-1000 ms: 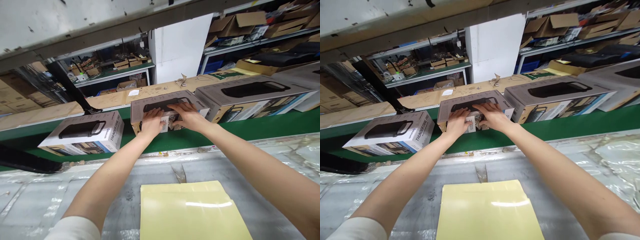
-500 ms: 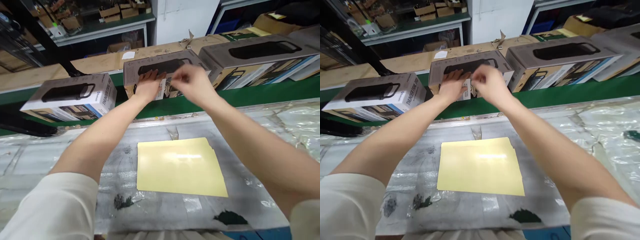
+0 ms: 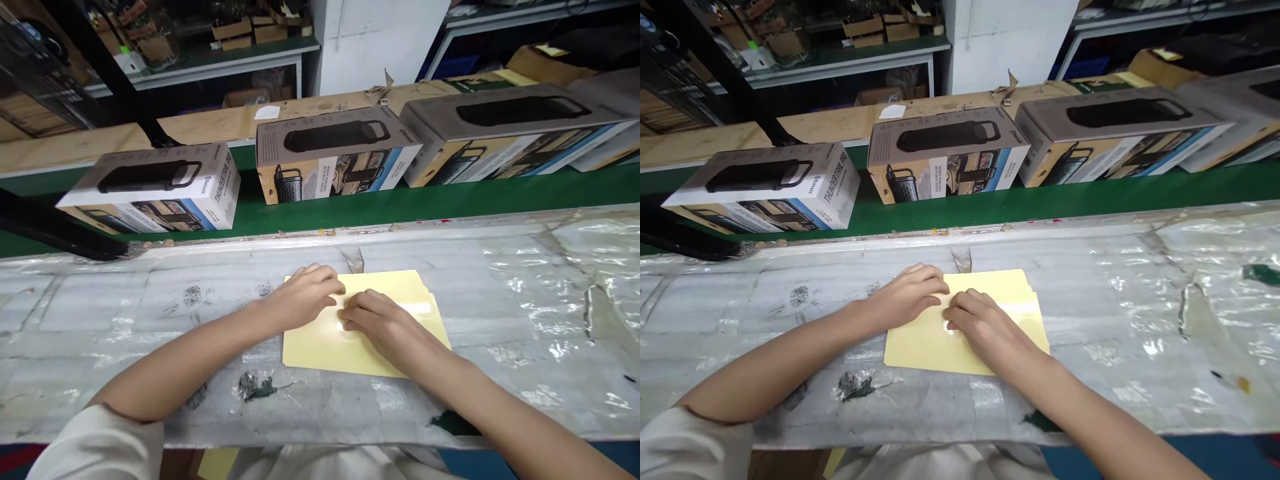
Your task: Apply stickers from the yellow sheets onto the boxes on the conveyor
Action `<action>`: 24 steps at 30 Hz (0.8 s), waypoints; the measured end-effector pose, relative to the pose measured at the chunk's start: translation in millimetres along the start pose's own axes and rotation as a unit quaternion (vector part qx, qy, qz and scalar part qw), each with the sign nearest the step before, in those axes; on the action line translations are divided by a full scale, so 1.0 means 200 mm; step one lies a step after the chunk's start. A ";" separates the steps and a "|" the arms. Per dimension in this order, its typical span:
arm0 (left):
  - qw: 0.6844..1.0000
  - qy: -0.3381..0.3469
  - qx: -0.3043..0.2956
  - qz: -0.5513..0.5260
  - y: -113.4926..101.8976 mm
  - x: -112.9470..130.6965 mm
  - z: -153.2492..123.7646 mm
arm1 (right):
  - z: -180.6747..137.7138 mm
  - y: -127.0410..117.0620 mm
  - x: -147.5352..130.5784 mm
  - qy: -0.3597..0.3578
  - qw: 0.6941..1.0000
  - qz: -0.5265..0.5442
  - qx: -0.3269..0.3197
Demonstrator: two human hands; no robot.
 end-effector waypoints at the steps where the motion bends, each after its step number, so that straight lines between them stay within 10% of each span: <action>1: 1.000 -0.002 0.011 -0.007 0.03 -0.01 -0.02 | 0.00 0.00 0.00 0.005 1.000 0.002 -0.004; 15: 0.993 0.026 0.083 0.080 0.12 -0.04 -0.07 | -0.09 -0.02 0.03 0.082 0.991 0.105 0.005; 21: 0.984 0.071 0.060 0.154 0.15 0.02 -0.11 | 0.01 -0.24 0.16 0.173 0.946 0.274 -0.006; 24: 0.981 0.075 0.146 0.100 -0.01 -0.02 -0.08 | 0.20 -0.38 0.19 0.182 0.939 0.292 0.004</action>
Point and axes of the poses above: each hand's wrist, its own z-axis towards the middle knuckle, its own y-axis out of the palm, x = y × z, the point moved 5 cm from there along z, towards the middle knuckle, and after that the axes turned 4 degrees about z, right-handed, at the moved point
